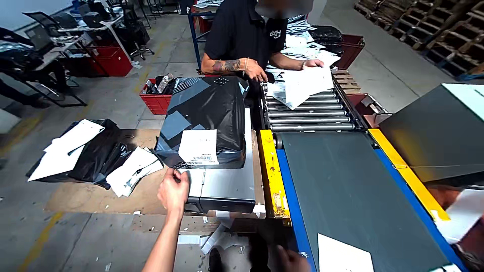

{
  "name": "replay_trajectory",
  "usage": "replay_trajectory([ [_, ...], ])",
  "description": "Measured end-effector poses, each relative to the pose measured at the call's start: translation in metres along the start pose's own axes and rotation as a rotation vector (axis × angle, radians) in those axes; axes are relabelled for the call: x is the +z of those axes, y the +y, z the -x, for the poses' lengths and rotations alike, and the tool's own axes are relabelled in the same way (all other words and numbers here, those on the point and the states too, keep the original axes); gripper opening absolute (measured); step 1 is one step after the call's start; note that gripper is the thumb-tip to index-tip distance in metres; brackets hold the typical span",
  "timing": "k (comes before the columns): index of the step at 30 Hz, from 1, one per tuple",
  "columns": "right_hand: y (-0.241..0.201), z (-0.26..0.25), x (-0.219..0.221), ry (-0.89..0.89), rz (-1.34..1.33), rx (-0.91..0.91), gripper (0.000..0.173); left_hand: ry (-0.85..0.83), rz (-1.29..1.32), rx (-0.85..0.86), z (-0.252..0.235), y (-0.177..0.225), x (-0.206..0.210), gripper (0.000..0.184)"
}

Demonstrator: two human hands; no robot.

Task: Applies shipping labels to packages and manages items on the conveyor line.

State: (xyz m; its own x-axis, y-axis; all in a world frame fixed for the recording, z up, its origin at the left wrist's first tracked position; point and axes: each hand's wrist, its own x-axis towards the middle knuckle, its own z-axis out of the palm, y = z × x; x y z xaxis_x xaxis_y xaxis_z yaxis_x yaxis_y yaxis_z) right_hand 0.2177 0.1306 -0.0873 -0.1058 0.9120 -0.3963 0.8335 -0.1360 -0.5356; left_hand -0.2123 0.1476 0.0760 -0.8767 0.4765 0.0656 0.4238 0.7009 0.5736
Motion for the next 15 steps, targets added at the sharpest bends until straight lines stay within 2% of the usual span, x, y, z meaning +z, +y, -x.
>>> replay_trajectory([
  [2,-0.062,-0.008,0.055,-0.031,-0.222,-0.242,0.039,-0.023,-0.002,-0.010,0.000,0.000,-0.002,0.024],
  [3,-0.090,-0.014,0.076,-0.077,-0.326,-0.278,0.032,-0.031,-0.002,-0.009,0.000,0.000,-0.004,0.023],
  [5,-0.141,-0.022,0.096,-0.176,-0.536,-0.229,0.021,-0.043,0.004,-0.002,0.000,0.000,-0.005,0.023],
  [7,-0.177,-0.028,0.100,-0.205,-0.678,-0.089,0.019,-0.048,0.005,0.003,0.000,-0.001,-0.006,0.024],
  [10,-0.201,-0.031,0.098,-0.205,-0.768,0.089,0.019,-0.068,0.002,-0.008,-0.001,0.000,-0.008,0.025],
  [15,-0.209,-0.032,0.091,-0.219,-0.906,0.216,0.016,-0.075,-0.001,0.011,-0.003,-0.004,-0.004,0.024],
])
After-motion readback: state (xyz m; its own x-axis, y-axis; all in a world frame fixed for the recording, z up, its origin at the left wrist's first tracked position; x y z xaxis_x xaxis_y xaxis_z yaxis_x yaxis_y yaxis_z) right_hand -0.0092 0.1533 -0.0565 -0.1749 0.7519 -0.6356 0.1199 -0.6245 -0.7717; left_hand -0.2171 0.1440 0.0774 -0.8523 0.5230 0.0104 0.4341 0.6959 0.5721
